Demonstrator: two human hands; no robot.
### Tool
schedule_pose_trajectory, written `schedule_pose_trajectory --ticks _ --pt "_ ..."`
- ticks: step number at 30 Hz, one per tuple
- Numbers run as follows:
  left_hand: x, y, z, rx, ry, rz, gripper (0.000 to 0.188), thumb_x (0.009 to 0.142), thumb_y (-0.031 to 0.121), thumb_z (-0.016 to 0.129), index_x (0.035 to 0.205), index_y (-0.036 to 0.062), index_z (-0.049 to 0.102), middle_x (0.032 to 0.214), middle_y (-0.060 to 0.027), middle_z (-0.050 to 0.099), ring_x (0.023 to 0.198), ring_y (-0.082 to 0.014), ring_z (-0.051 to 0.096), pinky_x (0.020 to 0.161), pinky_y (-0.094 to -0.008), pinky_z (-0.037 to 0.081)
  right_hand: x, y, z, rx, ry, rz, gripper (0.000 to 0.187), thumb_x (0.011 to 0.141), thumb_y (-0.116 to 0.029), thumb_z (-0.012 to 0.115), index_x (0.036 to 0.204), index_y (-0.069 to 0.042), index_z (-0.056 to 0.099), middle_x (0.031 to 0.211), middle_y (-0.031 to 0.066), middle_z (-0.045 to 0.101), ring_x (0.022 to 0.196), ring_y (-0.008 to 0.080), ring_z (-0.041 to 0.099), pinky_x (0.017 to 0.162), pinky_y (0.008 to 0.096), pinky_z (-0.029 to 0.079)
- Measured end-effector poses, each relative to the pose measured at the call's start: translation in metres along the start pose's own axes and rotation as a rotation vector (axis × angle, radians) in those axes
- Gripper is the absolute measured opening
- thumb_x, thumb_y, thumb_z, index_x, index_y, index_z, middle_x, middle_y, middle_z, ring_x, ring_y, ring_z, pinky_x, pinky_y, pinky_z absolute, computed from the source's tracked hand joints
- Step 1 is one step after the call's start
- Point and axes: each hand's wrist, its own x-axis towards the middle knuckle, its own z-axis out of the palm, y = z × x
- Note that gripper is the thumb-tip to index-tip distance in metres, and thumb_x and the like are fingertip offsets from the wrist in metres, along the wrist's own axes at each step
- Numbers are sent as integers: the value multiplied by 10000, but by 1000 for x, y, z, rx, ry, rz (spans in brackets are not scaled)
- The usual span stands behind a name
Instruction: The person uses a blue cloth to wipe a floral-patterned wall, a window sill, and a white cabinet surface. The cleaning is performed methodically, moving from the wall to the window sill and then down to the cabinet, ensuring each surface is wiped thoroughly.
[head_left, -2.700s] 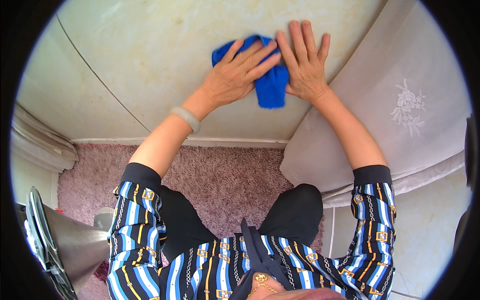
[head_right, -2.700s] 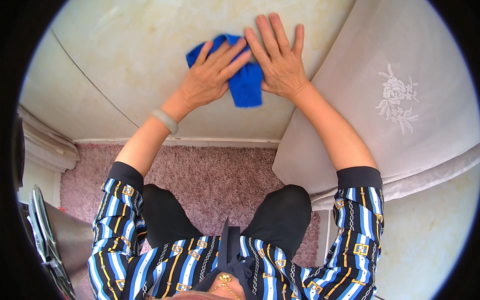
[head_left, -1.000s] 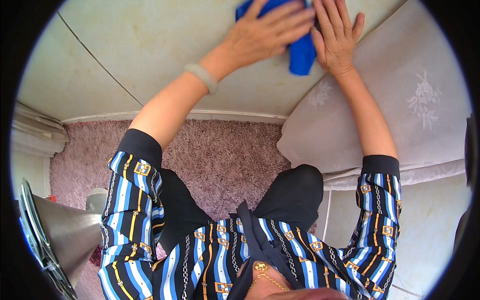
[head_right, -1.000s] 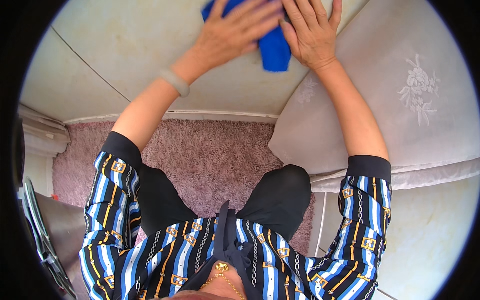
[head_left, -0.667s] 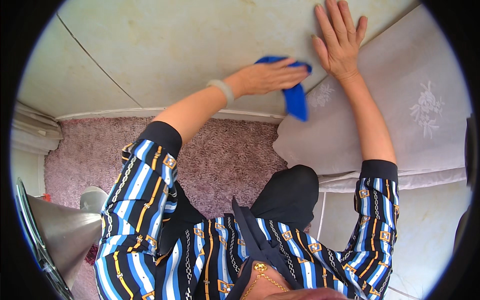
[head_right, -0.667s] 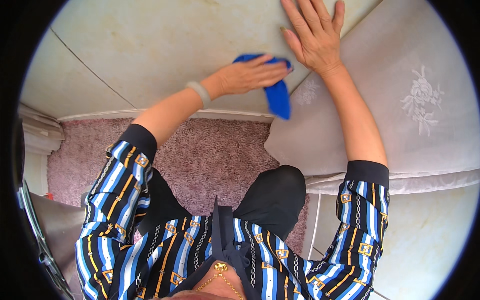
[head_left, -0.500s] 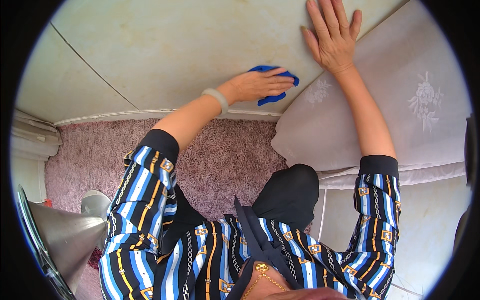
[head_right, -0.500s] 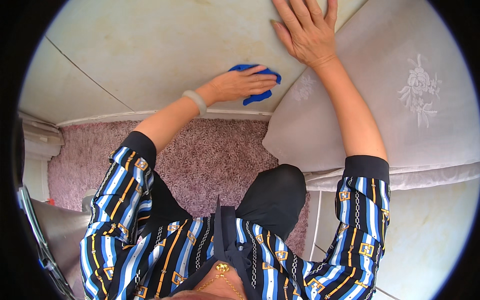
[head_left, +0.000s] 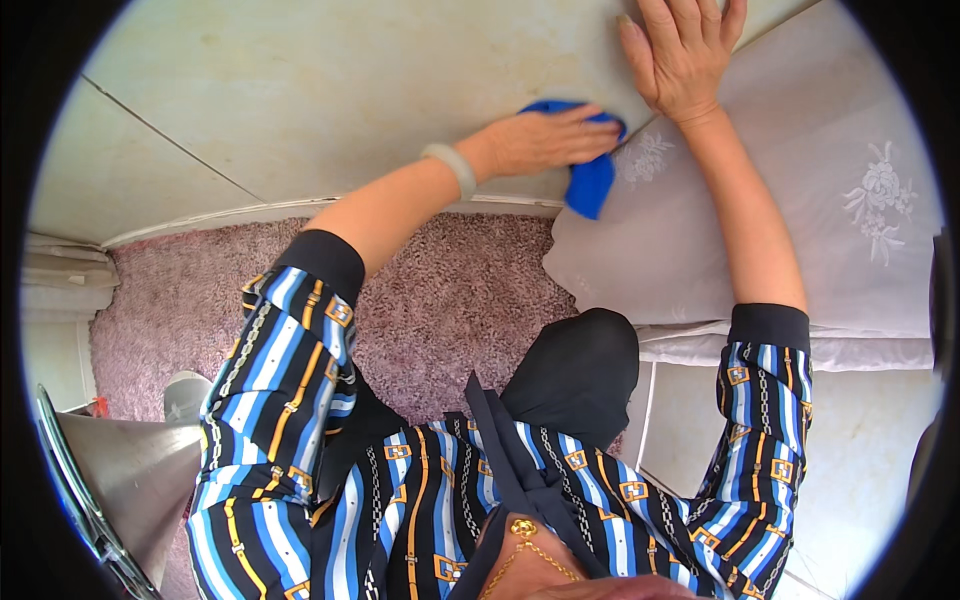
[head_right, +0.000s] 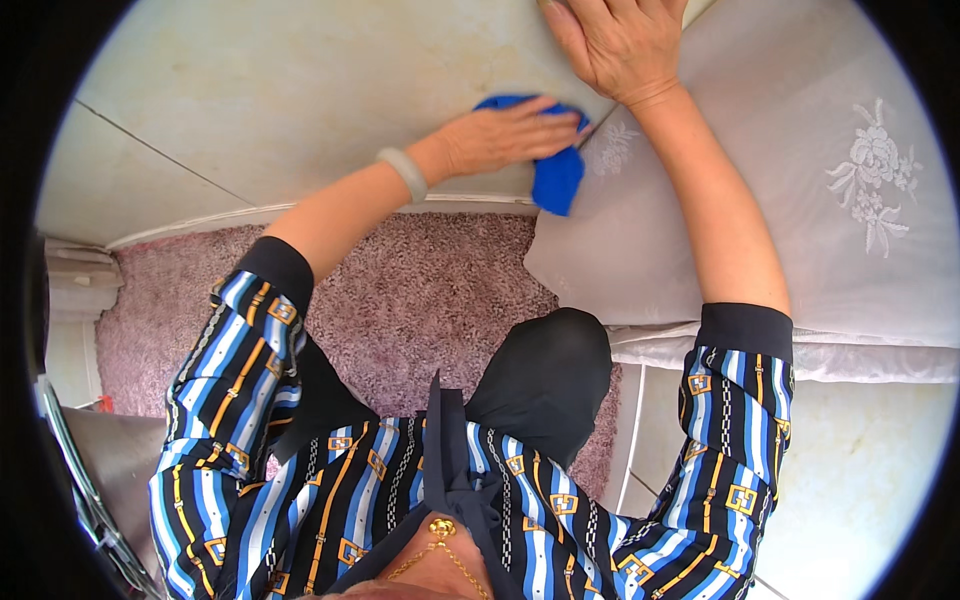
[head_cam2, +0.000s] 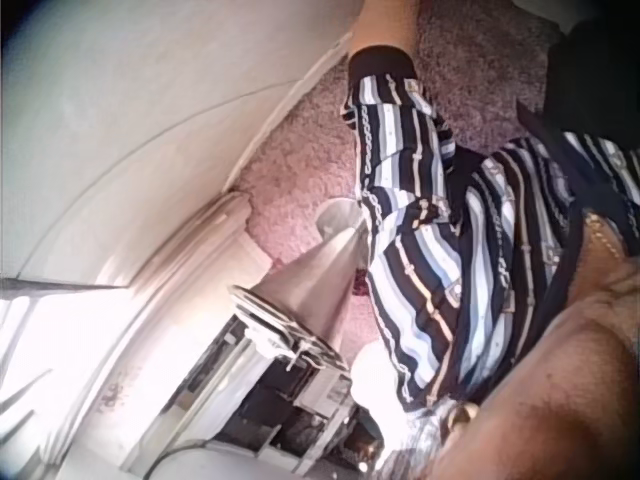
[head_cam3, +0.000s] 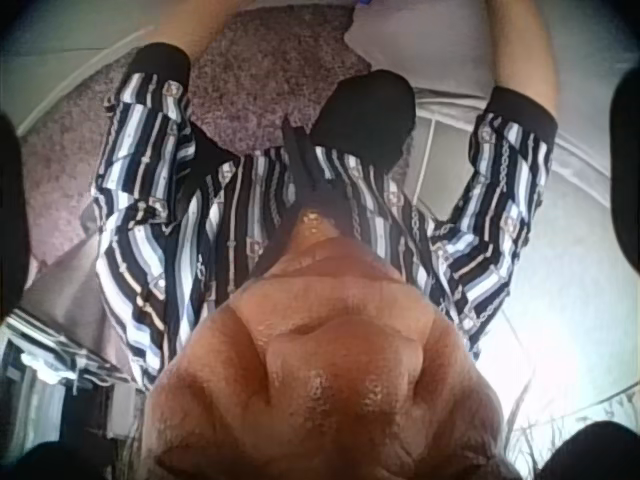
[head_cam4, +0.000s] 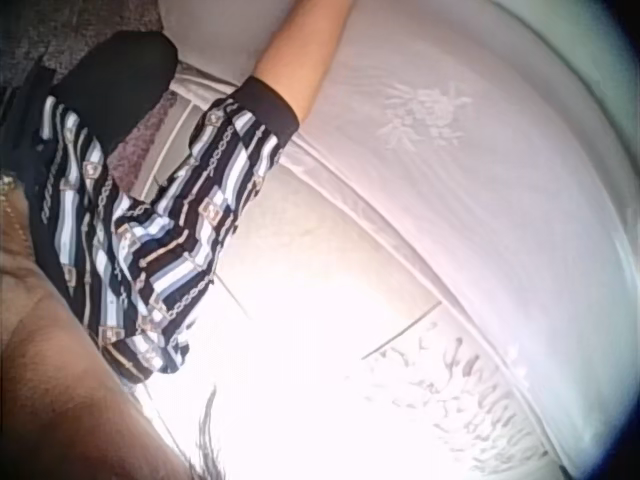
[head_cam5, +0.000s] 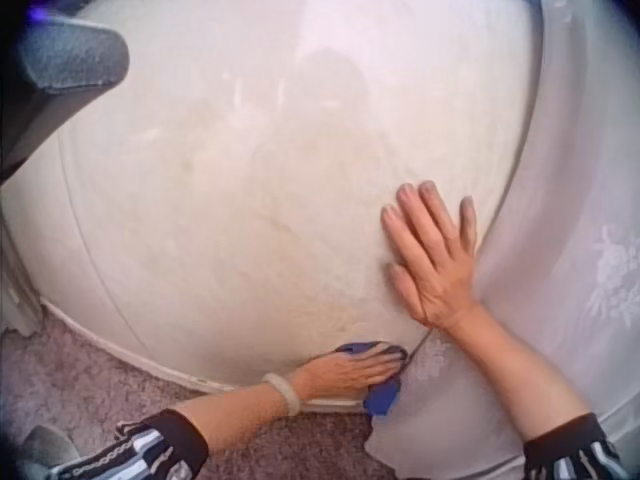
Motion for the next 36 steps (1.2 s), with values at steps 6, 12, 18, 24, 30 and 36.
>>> schedule_pose_trajectory --ticks 6,12,18,24,30,36 --pt "-31 18 16 -145 -178 116 579 885 228 517 1447 120 432 1558 36 347 1458 -161 268 1235 -414 134 1 0 3 5 24 12 521 941 -301 498 1401 -57 521 1488 163 449 1422 337 360 1186 548 90" --pt "-18 -33 -29 85 237 -362 475 899 266 567 1374 269 543 1441 96 507 1293 -101 487 1196 -464 166 4 6 1 -184 -267 93 625 852 -413 577 1368 -67 514 1441 144 490 1416 348 330 1119 676 131" --pt "-11 25 14 36 153 -205 454 902 212 539 1355 193 564 1485 53 456 1392 -138 378 1225 -435 143 7 -6 0 -61 46 32 561 938 -385 486 1400 -69 520 1488 150 457 1432 328 342 1188 545 92" --pt "-26 85 57 -238 -251 255 496 909 195 502 1384 56 510 1512 -7 421 1488 -215 196 1249 -419 100 5 0 -1 -81 84 -19 536 961 -360 459 1405 -67 524 1493 150 454 1431 312 355 1204 489 82" --pt "-41 59 37 -255 -172 76 497 914 195 495 1402 97 485 1547 -18 374 1481 -180 229 1240 -428 93 8 -4 2 -95 142 8 540 961 -378 460 1403 -76 530 1489 146 460 1432 304 354 1207 475 86" --pt "-10 78 44 -99 -23 -25 511 927 198 465 1426 90 443 1557 -33 353 1467 -171 264 1237 -432 101 11 36 18 -282 334 -273 548 969 -420 446 1403 -97 534 1485 131 467 1434 287 350 1218 458 73"
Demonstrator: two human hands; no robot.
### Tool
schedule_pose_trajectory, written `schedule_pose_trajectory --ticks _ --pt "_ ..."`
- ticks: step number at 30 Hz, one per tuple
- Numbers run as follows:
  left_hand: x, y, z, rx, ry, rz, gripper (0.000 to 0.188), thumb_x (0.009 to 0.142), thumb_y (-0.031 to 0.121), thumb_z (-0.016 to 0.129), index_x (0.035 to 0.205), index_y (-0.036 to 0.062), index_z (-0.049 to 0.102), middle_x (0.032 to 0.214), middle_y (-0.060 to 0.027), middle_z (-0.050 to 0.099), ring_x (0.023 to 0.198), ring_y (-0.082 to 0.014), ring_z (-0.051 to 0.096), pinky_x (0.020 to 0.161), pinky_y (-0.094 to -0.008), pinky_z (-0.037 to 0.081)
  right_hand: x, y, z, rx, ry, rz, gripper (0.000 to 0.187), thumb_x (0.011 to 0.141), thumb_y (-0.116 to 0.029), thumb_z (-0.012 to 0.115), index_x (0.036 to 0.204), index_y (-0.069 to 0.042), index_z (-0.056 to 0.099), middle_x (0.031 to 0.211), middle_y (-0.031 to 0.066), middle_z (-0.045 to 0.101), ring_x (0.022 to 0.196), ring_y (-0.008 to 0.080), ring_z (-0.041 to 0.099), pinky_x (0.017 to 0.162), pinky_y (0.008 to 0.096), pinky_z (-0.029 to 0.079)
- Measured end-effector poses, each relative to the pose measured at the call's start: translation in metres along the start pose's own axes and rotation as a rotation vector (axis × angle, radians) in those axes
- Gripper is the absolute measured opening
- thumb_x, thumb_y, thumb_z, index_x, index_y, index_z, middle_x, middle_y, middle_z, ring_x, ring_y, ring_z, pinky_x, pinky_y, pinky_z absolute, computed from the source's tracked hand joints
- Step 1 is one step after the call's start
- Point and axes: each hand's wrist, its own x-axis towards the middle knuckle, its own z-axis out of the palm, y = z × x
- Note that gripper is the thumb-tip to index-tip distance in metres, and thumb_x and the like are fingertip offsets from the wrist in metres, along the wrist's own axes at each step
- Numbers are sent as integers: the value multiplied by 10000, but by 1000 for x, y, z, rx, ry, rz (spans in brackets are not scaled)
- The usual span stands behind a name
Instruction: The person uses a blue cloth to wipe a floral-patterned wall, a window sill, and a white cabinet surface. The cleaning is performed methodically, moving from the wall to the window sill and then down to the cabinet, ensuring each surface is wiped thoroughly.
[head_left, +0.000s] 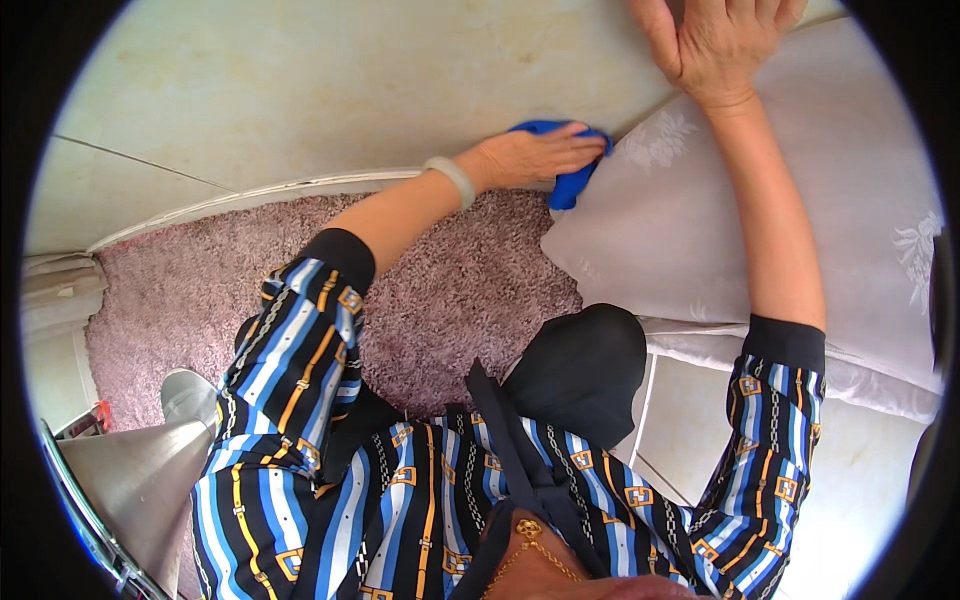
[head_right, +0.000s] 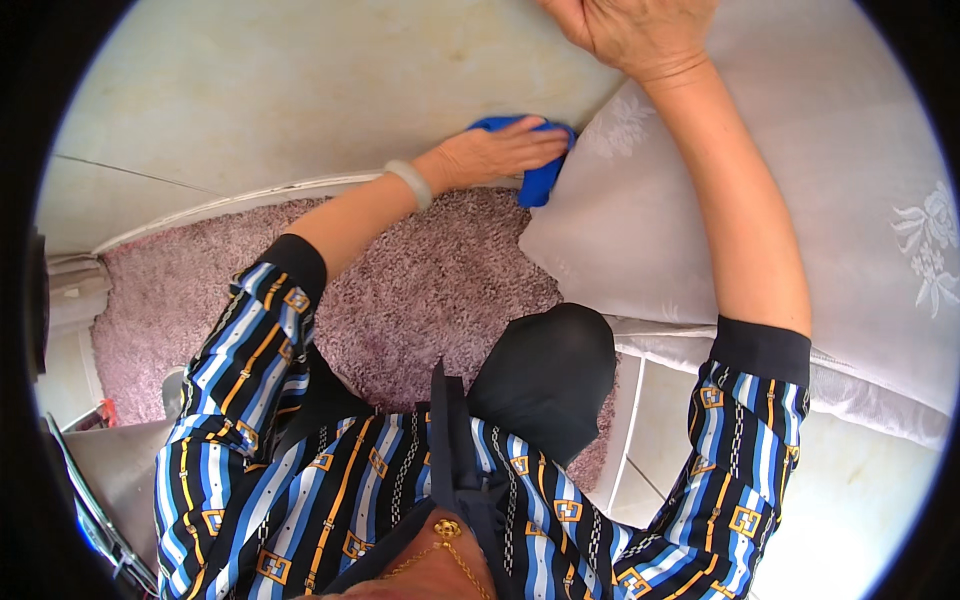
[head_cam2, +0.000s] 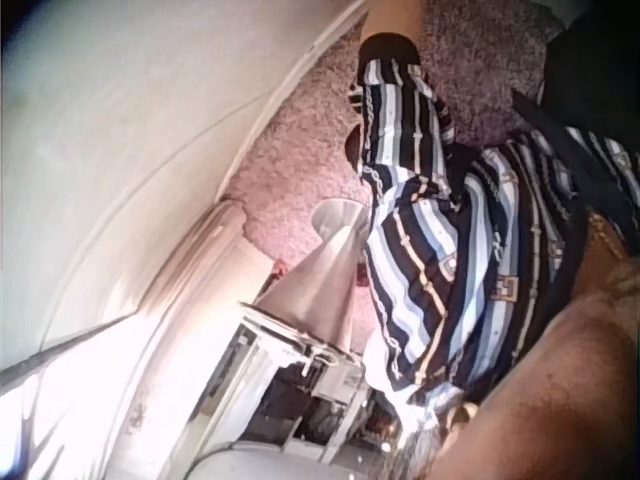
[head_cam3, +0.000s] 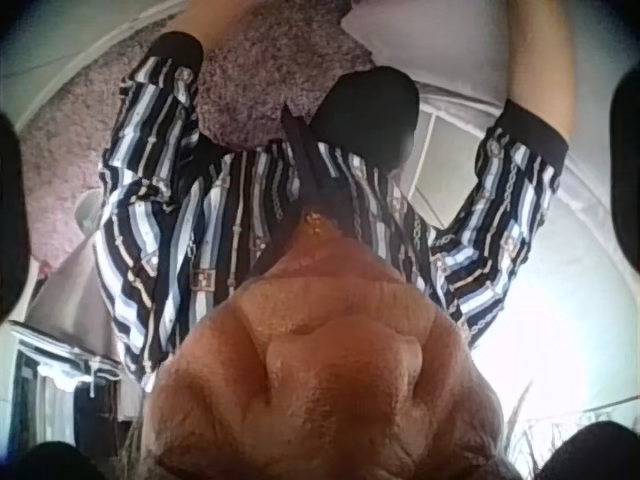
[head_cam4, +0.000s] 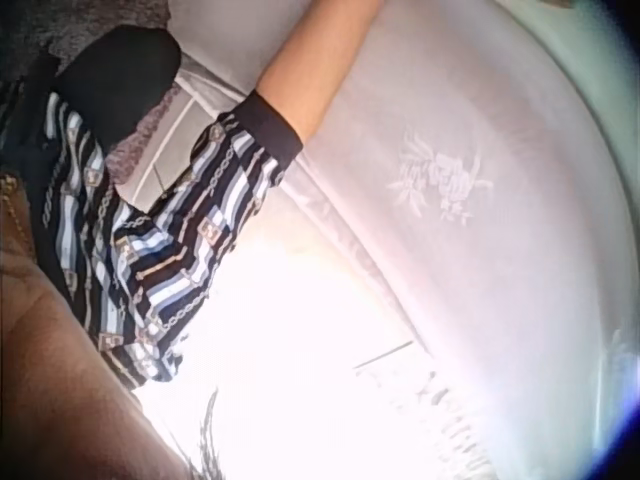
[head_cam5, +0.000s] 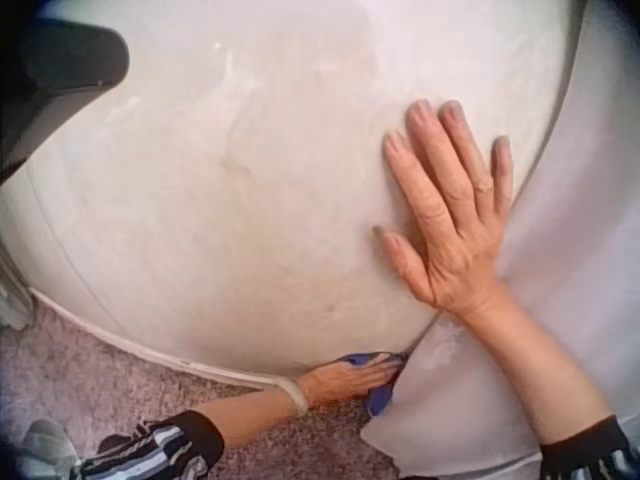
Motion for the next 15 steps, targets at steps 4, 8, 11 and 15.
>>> schedule_pose_trajectory --ticks 4,8,11,15 --pt "-6 47 39 -24 -247 200 499 947 218 443 1417 52 465 1534 -62 382 1478 -214 224 1246 -417 93 4 -30 -11 95 -115 223 549 965 -434 462 1416 -127 521 1495 111 457 1436 276 346 1221 460 72" --pt "-3 56 38 -133 -460 240 495 924 211 476 1391 49 502 1536 -29 385 1482 -222 207 1250 -423 83 -1 -24 -5 25 -132 127 542 957 -413 490 1424 -138 513 1505 114 443 1436 278 346 1218 468 77" --pt "-20 35 34 -112 -317 216 515 901 204 496 1398 68 494 1545 -20 371 1490 -215 192 1247 -425 89 0 -33 -19 68 -235 242 536 944 -388 512 1414 -131 524 1496 127 453 1429 286 359 1213 483 76" --pt "-52 -18 -13 -32 -183 49 541 896 211 504 1432 144 466 1566 6 338 1482 -174 222 1223 -420 137 -21 -53 -16 249 -167 200 503 925 -343 541 1372 -113 568 1477 124 476 1414 284 383 1198 553 58"
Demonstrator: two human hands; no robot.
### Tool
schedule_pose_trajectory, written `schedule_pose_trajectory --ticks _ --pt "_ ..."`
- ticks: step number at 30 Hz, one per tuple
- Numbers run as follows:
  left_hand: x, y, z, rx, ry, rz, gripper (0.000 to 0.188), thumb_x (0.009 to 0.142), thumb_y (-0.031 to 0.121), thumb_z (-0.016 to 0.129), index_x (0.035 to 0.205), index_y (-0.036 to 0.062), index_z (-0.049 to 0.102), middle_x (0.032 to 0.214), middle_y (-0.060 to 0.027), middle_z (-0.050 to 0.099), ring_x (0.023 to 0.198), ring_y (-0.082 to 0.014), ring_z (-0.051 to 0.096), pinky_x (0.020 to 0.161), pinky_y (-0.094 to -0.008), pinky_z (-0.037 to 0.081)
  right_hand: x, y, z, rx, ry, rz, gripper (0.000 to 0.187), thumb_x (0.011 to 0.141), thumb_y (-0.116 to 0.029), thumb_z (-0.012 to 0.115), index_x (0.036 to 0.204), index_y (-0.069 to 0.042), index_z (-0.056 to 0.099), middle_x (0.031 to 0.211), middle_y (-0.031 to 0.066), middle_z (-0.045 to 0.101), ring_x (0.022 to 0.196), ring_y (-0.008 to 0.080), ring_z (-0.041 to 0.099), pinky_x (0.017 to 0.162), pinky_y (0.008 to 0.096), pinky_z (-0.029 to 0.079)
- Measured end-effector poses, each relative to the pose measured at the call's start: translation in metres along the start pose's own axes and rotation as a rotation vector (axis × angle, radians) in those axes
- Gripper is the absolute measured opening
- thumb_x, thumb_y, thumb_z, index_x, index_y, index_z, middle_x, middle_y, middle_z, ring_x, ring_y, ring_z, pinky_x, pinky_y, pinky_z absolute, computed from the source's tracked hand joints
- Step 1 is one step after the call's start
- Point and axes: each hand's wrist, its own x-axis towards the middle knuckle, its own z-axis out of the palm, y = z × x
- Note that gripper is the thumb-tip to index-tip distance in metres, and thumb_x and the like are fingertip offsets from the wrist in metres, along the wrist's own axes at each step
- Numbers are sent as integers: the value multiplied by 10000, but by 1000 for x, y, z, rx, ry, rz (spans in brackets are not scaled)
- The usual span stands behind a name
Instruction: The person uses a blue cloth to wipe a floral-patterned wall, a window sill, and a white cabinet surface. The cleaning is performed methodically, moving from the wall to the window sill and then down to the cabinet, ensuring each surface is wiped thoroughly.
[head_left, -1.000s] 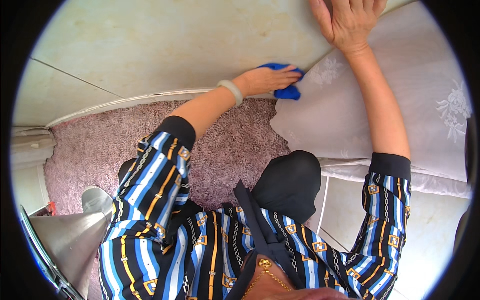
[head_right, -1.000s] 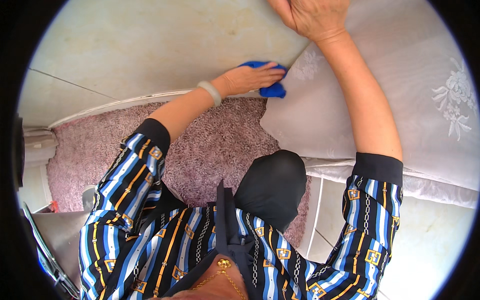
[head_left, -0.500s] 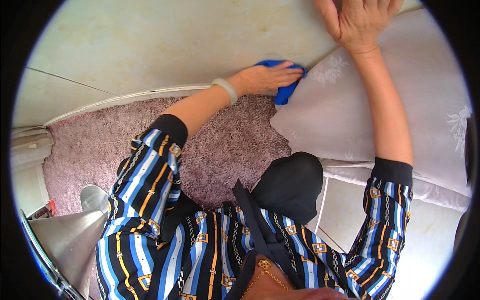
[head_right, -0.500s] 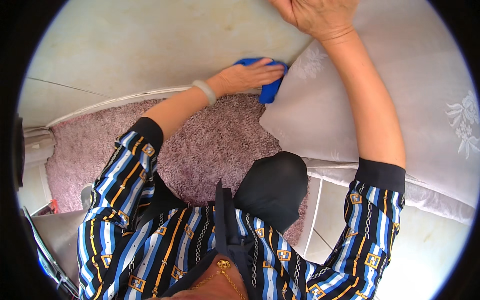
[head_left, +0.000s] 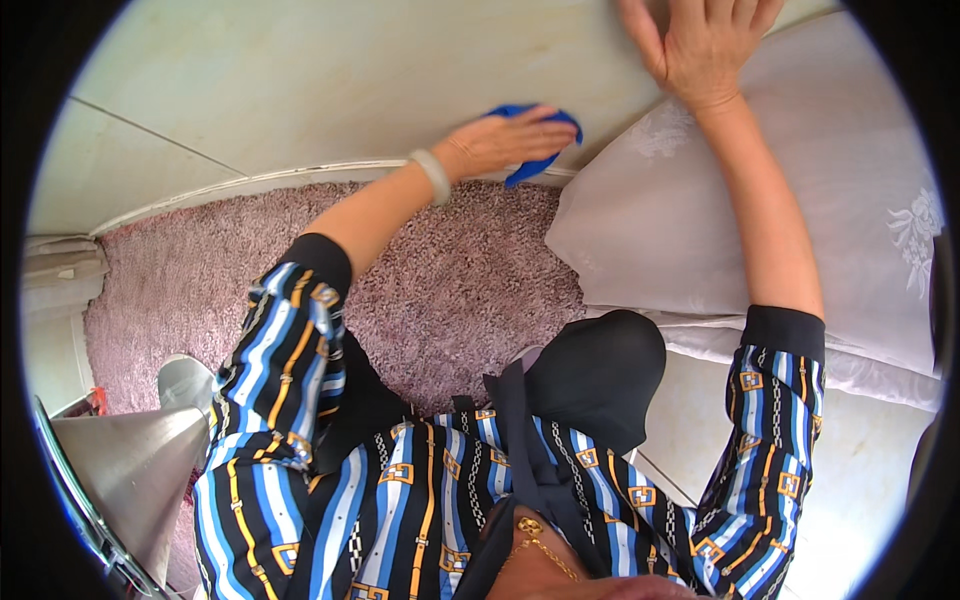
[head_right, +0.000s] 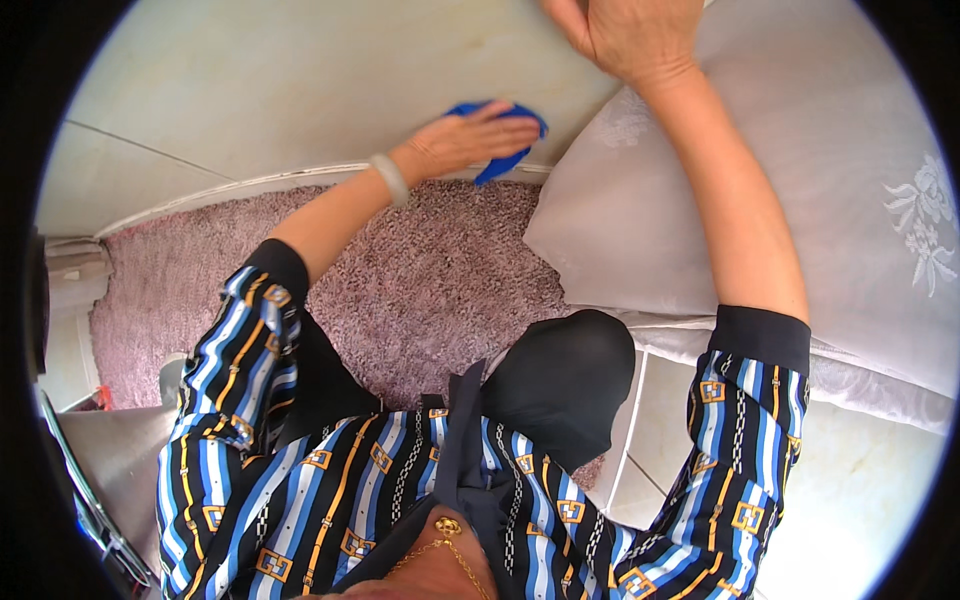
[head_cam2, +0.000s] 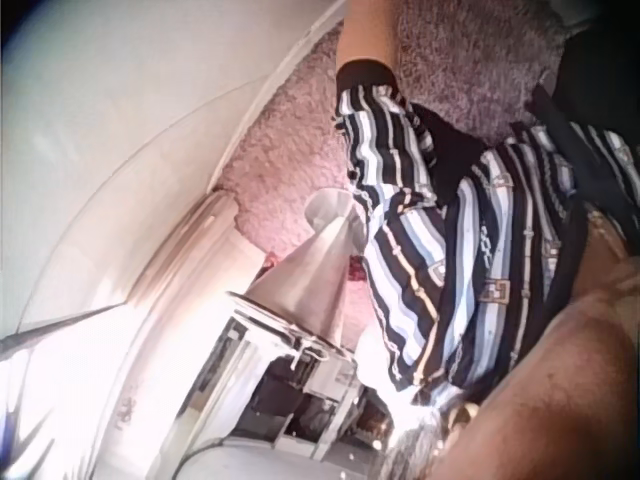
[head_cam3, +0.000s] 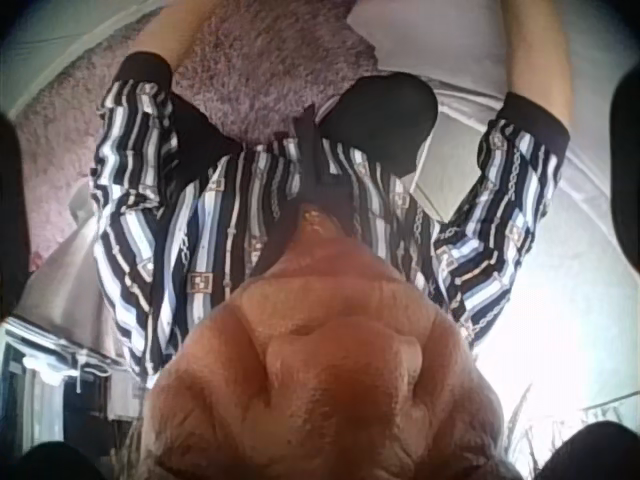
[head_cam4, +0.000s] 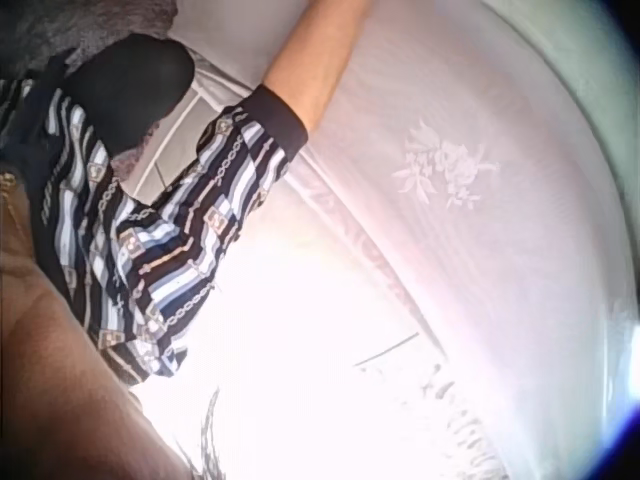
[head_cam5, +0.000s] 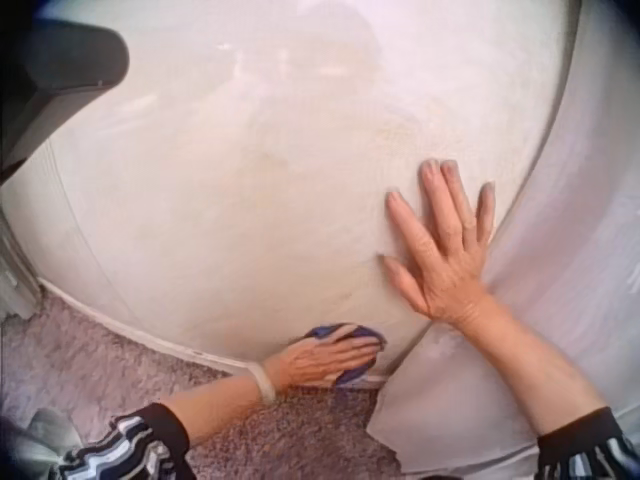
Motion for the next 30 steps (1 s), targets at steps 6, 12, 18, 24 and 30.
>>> schedule_pose_trajectory --ticks 6,12,18,24,30 --pt "-18 -74 -72 57 524 -544 513 857 202 587 1363 264 532 1372 68 544 1219 -114 534 1088 -416 366 -44 -22 -18 81 -355 -273 484 872 -207 570 1349 -122 583 1491 90 456 1415 241 383 1153 646 27" --pt "-26 -75 -80 -60 452 -601 474 916 191 534 1377 81 517 1461 -74 490 1269 -214 517 1122 -476 315 -51 -50 -6 300 -262 -234 510 753 -193 700 1251 -113 628 1429 12 522 1234 168 522 1084 480 318" --pt "-23 -79 -79 -312 516 -619 466 925 173 514 1378 69 522 1479 -89 473 1296 -221 507 1131 -462 312 -7 -116 -34 1227 -459 1110 430 833 -138 692 1189 22 511 1139 125 569 866 206 637 792 319 538" --pt "-28 -85 -77 -517 608 -566 493 888 148 566 1355 -2 522 1469 -154 464 1362 -308 440 1130 -510 307 43 -113 -30 1743 -272 2111 229 945 -75 583 1125 58 534 1168 154 578 1100 257 568 1017 412 481" --pt "-46 -121 -87 -313 607 -615 483 856 133 622 1334 93 571 1449 -109 494 1356 -265 456 1031 -436 389 39 -97 -8 1547 -11 2316 329 931 -19 612 1221 47 471 1199 138 555 1085 247 560 1023 407 459"
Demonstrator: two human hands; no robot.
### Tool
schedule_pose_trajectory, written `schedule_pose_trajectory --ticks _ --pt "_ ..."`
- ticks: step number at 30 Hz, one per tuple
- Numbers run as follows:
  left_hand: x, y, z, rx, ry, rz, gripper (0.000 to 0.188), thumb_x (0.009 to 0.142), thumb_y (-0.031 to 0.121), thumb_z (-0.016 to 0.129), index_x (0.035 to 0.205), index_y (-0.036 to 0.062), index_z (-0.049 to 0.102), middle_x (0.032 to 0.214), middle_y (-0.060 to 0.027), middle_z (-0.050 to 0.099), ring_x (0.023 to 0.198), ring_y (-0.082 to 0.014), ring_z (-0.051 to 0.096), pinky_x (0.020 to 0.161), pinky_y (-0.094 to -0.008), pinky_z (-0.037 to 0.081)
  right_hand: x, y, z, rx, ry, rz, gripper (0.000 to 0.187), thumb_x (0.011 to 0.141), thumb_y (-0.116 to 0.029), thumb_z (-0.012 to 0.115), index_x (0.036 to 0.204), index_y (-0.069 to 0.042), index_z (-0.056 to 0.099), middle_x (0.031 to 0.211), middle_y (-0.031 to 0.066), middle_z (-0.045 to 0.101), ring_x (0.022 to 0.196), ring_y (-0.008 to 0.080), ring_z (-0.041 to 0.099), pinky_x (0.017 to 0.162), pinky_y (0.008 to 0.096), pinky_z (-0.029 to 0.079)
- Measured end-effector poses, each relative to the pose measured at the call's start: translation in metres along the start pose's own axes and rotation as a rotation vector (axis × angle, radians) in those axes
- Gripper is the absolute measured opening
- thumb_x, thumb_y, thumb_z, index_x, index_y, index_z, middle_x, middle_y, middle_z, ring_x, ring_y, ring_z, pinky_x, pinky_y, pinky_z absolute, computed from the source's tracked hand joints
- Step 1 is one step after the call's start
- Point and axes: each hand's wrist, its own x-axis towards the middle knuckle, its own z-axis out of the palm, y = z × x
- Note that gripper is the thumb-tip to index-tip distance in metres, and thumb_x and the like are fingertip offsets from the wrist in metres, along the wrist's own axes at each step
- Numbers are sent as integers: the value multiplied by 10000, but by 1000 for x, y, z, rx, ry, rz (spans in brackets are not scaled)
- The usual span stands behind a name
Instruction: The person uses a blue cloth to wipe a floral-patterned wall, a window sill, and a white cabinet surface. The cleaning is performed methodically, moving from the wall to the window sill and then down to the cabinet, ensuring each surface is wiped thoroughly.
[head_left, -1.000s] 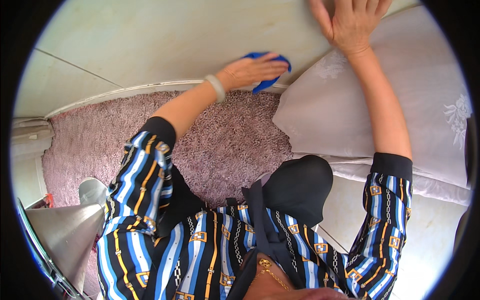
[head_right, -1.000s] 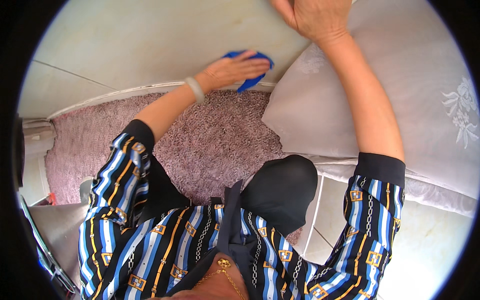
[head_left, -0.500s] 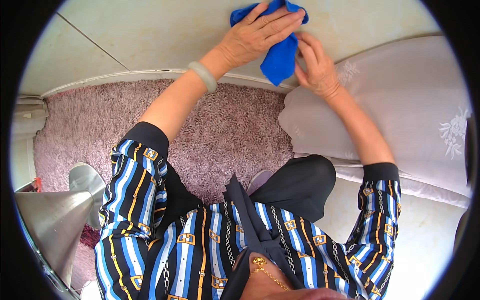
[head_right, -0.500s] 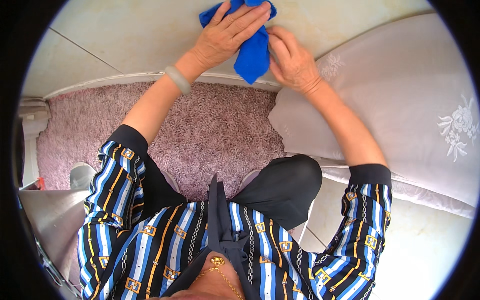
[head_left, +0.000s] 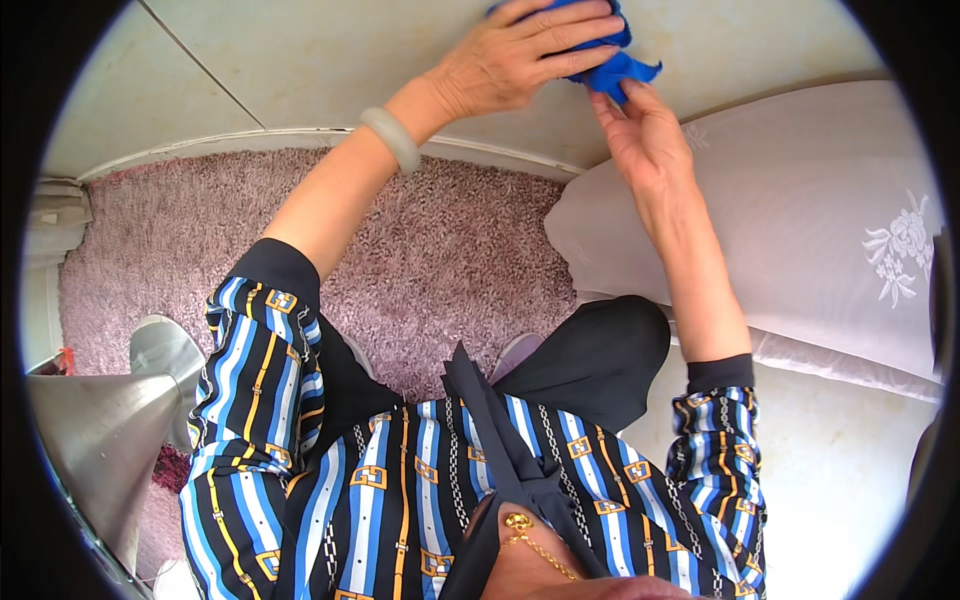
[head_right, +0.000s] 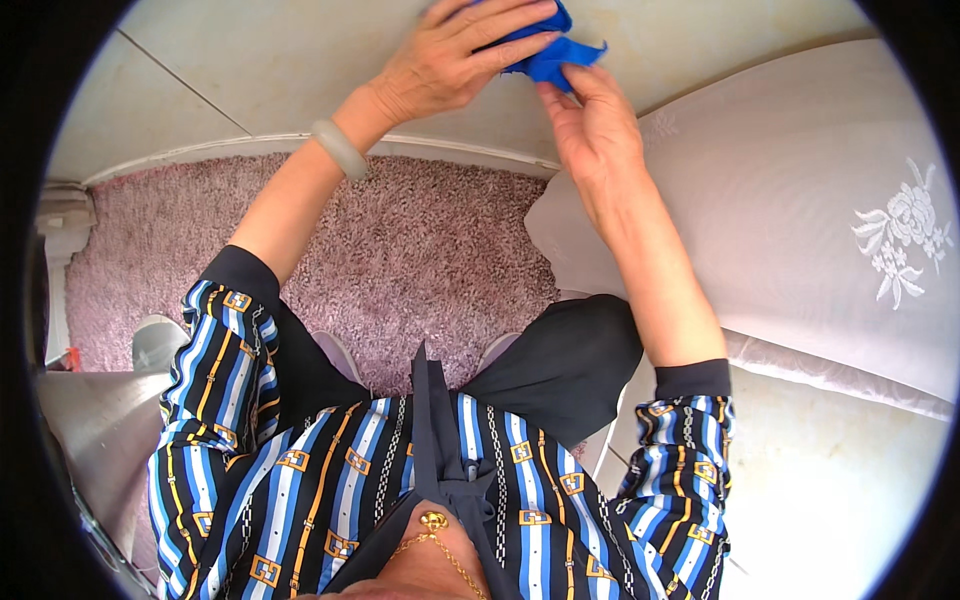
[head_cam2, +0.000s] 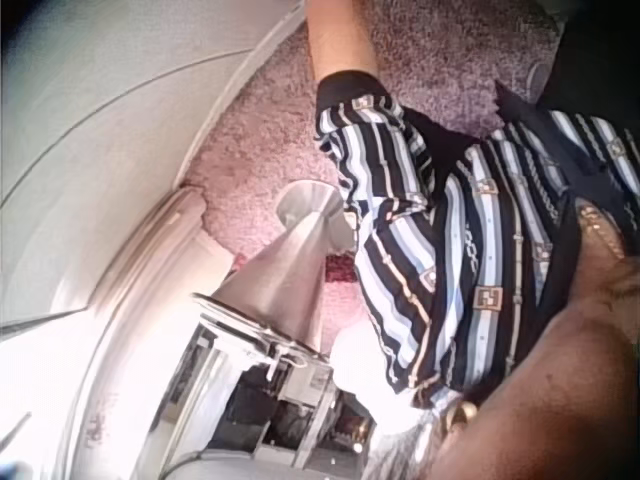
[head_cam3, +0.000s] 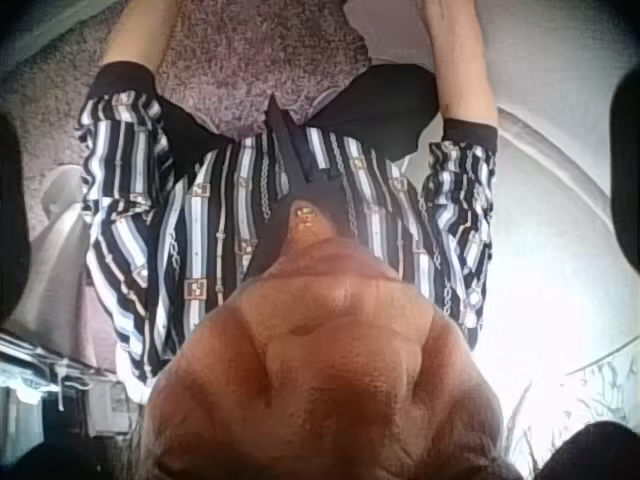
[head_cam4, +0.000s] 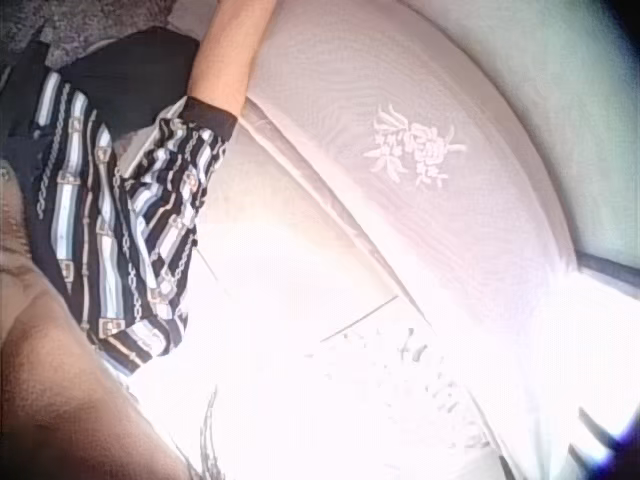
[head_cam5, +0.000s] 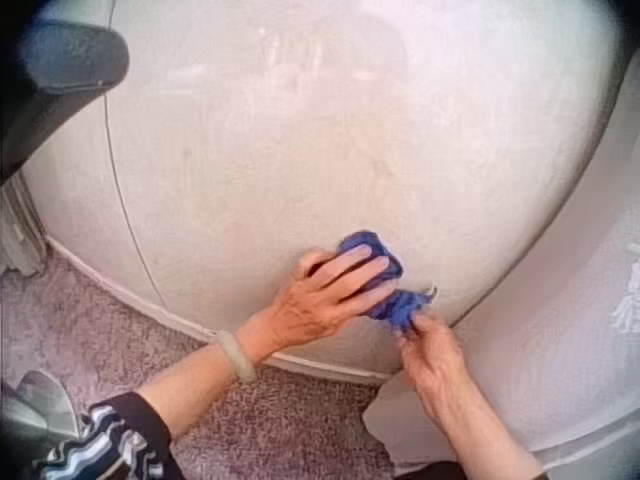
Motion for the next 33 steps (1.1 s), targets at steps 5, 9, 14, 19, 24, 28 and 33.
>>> schedule_pose_trajectory --ticks 5,9,14,19,24,28,33 --pt "-16 9 11 11 -82 -233 420 851 139 610 1265 211 598 1238 7 584 1137 -163 562 923 -370 465 8 26 -5 6 264 -247 304 935 -20 608 1197 41 468 1191 160 551 1060 270 572 974 392 490" --pt "-8 37 22 -255 59 -346 379 795 83 677 1160 144 596 1003 -47 610 922 -242 642 708 -352 557 -13 57 13 -436 81 -781 428 966 -115 589 1319 37 402 1239 173 507 1112 285 542 947 386 471" --pt "-10 38 17 -727 8 -448 576 742 6 702 1281 130 540 1135 -131 630 986 -338 650 828 -418 545 -20 96 12 -912 170 -1048 582 944 -128 603 1439 -10 320 1373 215 352 1251 317 410 974 400 444" --pt "-8 20 8 -490 -293 -195 559 756 -24 643 1279 164 595 1249 -44 599 1087 -257 615 815 -359 540 5 103 -13 -589 220 -864 484 891 -34 630 1302 -2 375 1293 193 388 1176 312 463 979 393 459" --pt "2 8 -2 18 -16 -33 420 862 154 604 1282 182 602 1325 -3 544 1248 -183 503 1045 -474 311 15 111 -26 -759 309 -892 496 839 17 648 1264 6 392 1228 180 448 1148 299 491 966 409 470" --pt "3 -22 -20 463 91 -9 457 927 265 549 1384 247 546 1474 29 488 1361 -146 449 1175 -598 69 14 72 12 -673 162 -1178 562 810 47 648 1319 14 413 1261 200 483 1207 315 476 1042 416 399" --pt "6 -35 -20 369 79 -133 540 930 277 540 1463 280 457 1534 24 418 1429 -161 351 1162 -634 11 17 40 42 -1190 145 -1661 608 867 -7 581 1446 14 396 1515 227 349 1403 431 318 1149 479 259"
